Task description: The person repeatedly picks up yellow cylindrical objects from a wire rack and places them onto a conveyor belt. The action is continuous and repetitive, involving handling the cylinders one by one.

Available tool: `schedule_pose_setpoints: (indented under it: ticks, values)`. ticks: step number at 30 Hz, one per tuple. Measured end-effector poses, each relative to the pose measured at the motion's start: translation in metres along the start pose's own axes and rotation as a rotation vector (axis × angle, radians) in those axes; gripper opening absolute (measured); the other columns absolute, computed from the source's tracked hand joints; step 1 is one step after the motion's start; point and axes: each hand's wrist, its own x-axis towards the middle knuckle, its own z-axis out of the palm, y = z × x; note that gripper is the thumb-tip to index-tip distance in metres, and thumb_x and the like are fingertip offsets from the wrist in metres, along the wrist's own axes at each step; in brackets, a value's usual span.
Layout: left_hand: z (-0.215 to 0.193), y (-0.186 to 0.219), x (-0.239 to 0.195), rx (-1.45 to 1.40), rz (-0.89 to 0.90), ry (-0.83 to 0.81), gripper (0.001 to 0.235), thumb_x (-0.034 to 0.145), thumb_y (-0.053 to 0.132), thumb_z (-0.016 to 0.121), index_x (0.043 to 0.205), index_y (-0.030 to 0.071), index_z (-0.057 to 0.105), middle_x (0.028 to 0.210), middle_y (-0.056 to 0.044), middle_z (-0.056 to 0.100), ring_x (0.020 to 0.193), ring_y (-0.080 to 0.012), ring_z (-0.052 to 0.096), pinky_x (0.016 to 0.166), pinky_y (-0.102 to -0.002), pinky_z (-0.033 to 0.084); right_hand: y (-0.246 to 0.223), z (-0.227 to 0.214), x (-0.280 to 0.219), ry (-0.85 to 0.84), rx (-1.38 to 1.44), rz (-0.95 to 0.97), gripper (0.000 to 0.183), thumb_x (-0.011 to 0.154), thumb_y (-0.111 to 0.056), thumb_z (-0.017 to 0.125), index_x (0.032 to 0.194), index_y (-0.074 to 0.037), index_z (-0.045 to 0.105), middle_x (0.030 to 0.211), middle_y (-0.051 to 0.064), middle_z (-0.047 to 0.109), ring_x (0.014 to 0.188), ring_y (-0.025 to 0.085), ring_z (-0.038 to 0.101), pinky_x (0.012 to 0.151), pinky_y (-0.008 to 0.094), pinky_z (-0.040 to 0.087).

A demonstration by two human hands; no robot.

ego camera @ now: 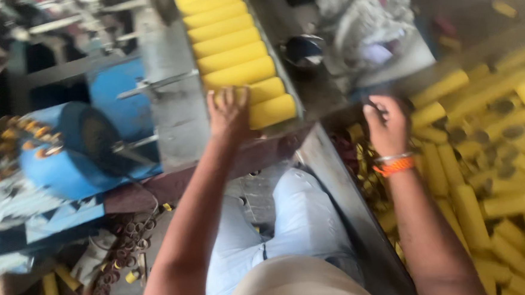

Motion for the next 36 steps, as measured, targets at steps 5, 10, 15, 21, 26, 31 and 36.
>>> schedule_pose_setpoints:
  ticks: [5, 10, 15, 21, 26, 31, 36]
  values:
    - [-0.012, 0.061, -0.018, -0.315, 0.239, 0.316, 0.102, 0.078, 0.059, 0.084, 0.155, 0.010, 0.037, 0.153, -0.022, 0.043, 0.142, -0.0417, 0.043, 0.119, -0.059, 0.030, 0.136, -0.095, -0.120, -0.064, -0.309, 0.514, 0.020, 0.097, -0.020, 0.072, 0.113, -0.008, 0.076, 0.108, 0.014, 0.077, 0.099, 0.028, 0.073, 0.089, 0.040, 0.057]
    - [-0.022, 0.161, -0.036, -0.665, 0.531, 0.160, 0.083, 0.079, 0.049, 0.081, 0.147, 0.010, 0.050, 0.146, -0.020, 0.052, 0.132, -0.0409, 0.054, 0.110, -0.051, 0.046, 0.180, -0.116, -0.199, -0.300, -0.571, 0.709, 0.037, 0.088, -0.029, 0.079, 0.116, -0.006, 0.074, 0.116, 0.021, 0.072, 0.106, 0.039, 0.069, 0.092, 0.048, 0.054]
    - [-0.018, 0.207, -0.033, -0.511, 0.409, -0.194, 0.066, 0.083, 0.047, 0.074, 0.138, 0.015, 0.056, 0.128, -0.014, 0.064, 0.107, -0.0356, 0.068, 0.087, -0.047, 0.055, 0.164, -0.066, -0.166, -0.180, -0.552, 0.175, 0.053, 0.083, -0.022, 0.079, 0.130, -0.003, 0.064, 0.130, 0.022, 0.064, 0.120, 0.041, 0.059, 0.102, 0.049, 0.049]
    - [-0.016, 0.209, -0.032, -0.343, 0.335, -0.271, 0.057, 0.081, 0.050, 0.075, 0.126, 0.017, 0.062, 0.115, -0.009, 0.070, 0.104, -0.0327, 0.069, 0.083, -0.048, 0.056, 0.174, -0.009, -0.085, -0.622, -0.792, -0.020, 0.058, 0.077, -0.011, 0.072, 0.134, -0.009, 0.063, 0.131, 0.018, 0.064, 0.116, 0.036, 0.063, 0.094, 0.047, 0.054]
    - [-0.023, 0.207, -0.034, -0.378, 0.319, -0.243, 0.050, 0.085, 0.045, 0.074, 0.126, 0.018, 0.064, 0.107, -0.008, 0.072, 0.101, -0.0307, 0.070, 0.079, -0.047, 0.057, 0.213, -0.026, -0.075, -0.797, -0.919, 0.390, 0.032, 0.097, -0.015, 0.063, 0.123, -0.029, 0.073, 0.138, 0.010, 0.064, 0.125, 0.031, 0.065, 0.099, 0.048, 0.055]
    - [-0.020, 0.206, -0.036, -0.484, 0.318, -0.159, 0.039, 0.084, 0.040, 0.075, 0.115, 0.018, 0.069, 0.103, -0.006, 0.074, 0.096, -0.0313, 0.071, 0.077, -0.047, 0.056, 0.245, -0.066, -0.087, -0.593, -0.897, 0.688, 0.046, 0.093, -0.009, 0.057, 0.139, -0.011, 0.059, 0.136, 0.023, 0.059, 0.116, 0.043, 0.063, 0.092, 0.053, 0.053]
    - [-0.016, 0.208, -0.035, -0.561, 0.342, -0.115, 0.038, 0.084, 0.041, 0.074, 0.113, 0.017, 0.069, 0.103, -0.007, 0.074, 0.094, -0.0313, 0.072, 0.075, -0.047, 0.057, 0.213, -0.076, -0.101, -0.746, -1.071, 0.588, 0.027, 0.096, -0.018, 0.063, 0.117, -0.009, 0.077, 0.134, 0.019, 0.066, 0.119, 0.037, 0.067, 0.096, 0.046, 0.056]
